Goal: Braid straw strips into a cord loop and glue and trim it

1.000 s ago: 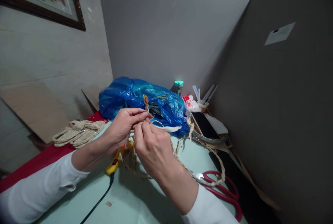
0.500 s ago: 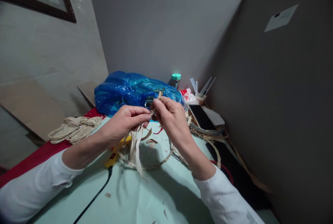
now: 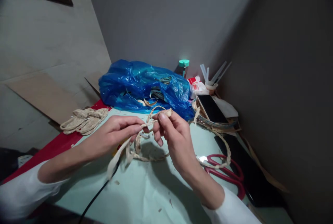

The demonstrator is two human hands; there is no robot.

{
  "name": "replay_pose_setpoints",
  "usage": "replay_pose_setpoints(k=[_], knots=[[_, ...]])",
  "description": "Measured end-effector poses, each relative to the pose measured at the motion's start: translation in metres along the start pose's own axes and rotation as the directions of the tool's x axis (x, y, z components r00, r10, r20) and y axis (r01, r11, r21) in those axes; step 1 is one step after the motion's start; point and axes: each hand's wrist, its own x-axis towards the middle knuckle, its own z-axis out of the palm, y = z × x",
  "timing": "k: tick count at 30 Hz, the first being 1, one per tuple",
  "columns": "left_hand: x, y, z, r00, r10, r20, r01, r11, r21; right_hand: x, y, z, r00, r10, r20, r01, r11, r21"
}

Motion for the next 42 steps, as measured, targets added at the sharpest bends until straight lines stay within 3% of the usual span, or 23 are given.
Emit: replay_pose_setpoints(k=[6, 8, 12, 14, 18, 21, 24, 26, 32, 36, 39, 42], knots=[[-0.014, -0.009, 0.017, 0.97, -0.132, 0.204, 0.159, 0.98, -0.121, -0.031, 0.008, -0.028, 0.987, 0.126, 0.1, -0.112, 0.985, -0.134], [-0.013, -0.017, 0.026, 0.952, -0.159, 0.26, 0.221, 0.948, -0.229, -0.033, 0.012, -0.038, 0.982, 0.159, 0.097, -0.139, 0.972, -0.187], [-0.01, -0.034, 0.046, 0.89, -0.285, 0.355, 0.443, 0.72, -0.534, -0.033, 0.022, -0.049, 0.985, 0.165, 0.046, -0.14, 0.932, -0.335], [-0.01, -0.039, 0.052, 0.874, -0.338, 0.349, 0.484, 0.665, -0.569, -0.034, 0.025, -0.05, 0.986, 0.167, 0.02, -0.146, 0.911, -0.385], [-0.012, -0.036, 0.056, 0.85, -0.387, 0.358, 0.524, 0.691, -0.497, -0.038, 0.03, -0.049, 0.992, 0.123, 0.016, -0.102, 0.885, -0.455], [-0.017, -0.032, 0.057, 0.889, -0.34, 0.309, 0.442, 0.815, -0.375, -0.039, 0.03, -0.049, 0.993, 0.111, 0.029, -0.081, 0.855, -0.512], [-0.024, -0.031, 0.059, 0.967, -0.191, 0.166, 0.22, 0.958, -0.181, -0.04, 0.028, -0.048, 0.992, 0.116, 0.059, -0.061, 0.818, -0.573], [-0.027, -0.034, 0.062, 0.988, -0.106, 0.113, 0.116, 0.99, -0.085, -0.04, 0.027, -0.046, 0.99, 0.114, 0.082, -0.045, 0.812, -0.582], [-0.027, -0.041, 0.064, 0.982, -0.11, 0.15, 0.112, 0.994, -0.001, -0.036, 0.032, -0.046, 0.975, 0.22, 0.021, -0.192, 0.892, -0.41], [-0.03, -0.043, 0.066, 0.966, 0.004, 0.26, -0.01, 1.0, 0.022, -0.023, 0.033, -0.053, 0.971, 0.238, -0.008, -0.232, 0.937, -0.26], [-0.037, -0.045, 0.069, 0.94, 0.087, 0.331, -0.093, 0.996, 0.001, -0.015, 0.032, -0.05, 0.963, 0.264, -0.046, -0.258, 0.865, -0.431], [-0.042, -0.048, 0.069, 0.917, 0.16, 0.365, -0.162, 0.986, -0.027, -0.012, 0.031, -0.035, 0.957, 0.291, 0.02, -0.191, 0.678, -0.71]])
